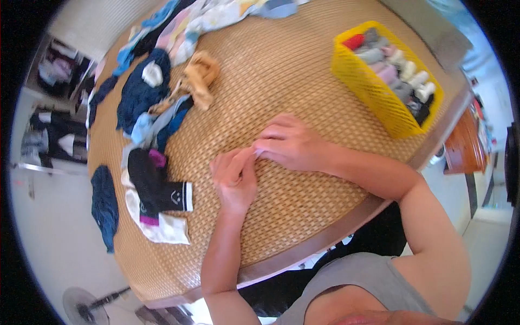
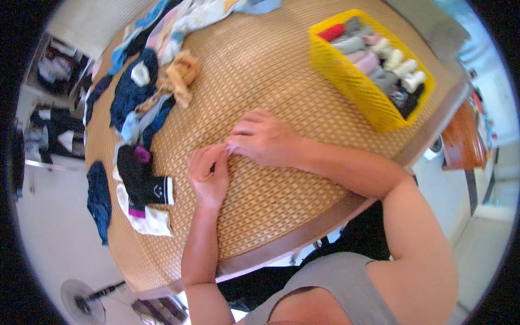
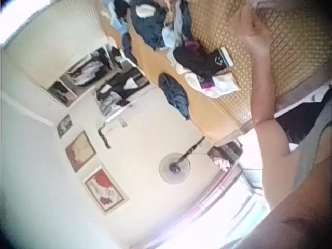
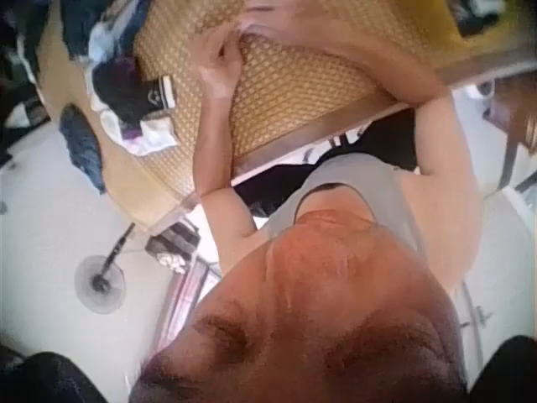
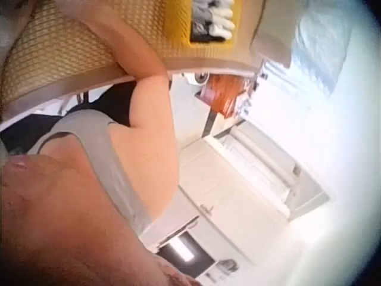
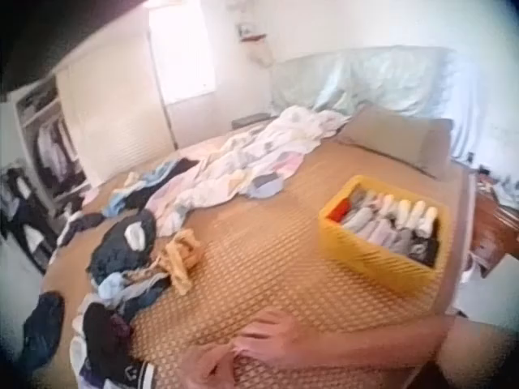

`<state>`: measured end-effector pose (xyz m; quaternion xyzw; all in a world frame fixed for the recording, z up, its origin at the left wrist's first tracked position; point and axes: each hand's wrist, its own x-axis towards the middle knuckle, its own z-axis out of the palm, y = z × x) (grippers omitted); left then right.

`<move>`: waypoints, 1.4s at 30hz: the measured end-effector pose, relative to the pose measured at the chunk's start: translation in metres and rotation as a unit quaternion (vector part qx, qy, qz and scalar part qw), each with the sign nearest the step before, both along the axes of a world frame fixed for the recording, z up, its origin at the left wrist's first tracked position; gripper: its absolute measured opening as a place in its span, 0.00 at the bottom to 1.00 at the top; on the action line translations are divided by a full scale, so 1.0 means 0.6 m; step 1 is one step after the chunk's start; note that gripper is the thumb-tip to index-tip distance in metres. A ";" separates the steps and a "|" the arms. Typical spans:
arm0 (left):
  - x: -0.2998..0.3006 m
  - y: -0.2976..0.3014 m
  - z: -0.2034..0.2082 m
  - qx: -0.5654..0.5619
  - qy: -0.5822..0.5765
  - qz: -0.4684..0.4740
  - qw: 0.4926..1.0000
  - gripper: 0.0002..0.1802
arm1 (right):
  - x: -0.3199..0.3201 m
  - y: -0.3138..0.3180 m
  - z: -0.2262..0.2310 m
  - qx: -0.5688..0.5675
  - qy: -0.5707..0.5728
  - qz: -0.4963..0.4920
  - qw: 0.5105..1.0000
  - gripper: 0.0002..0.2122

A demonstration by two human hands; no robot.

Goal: Sort and fold various pairs of socks on a bed and place them into a yellow organizer basket.

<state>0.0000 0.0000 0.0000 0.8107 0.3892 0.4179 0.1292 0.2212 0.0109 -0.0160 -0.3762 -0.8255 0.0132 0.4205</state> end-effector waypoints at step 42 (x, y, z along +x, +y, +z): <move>-0.001 0.012 -0.048 0.076 -0.009 0.157 0.985 0.02 | 0.541 -0.143 0.255 -0.192 -0.237 -0.066 0.950 0.08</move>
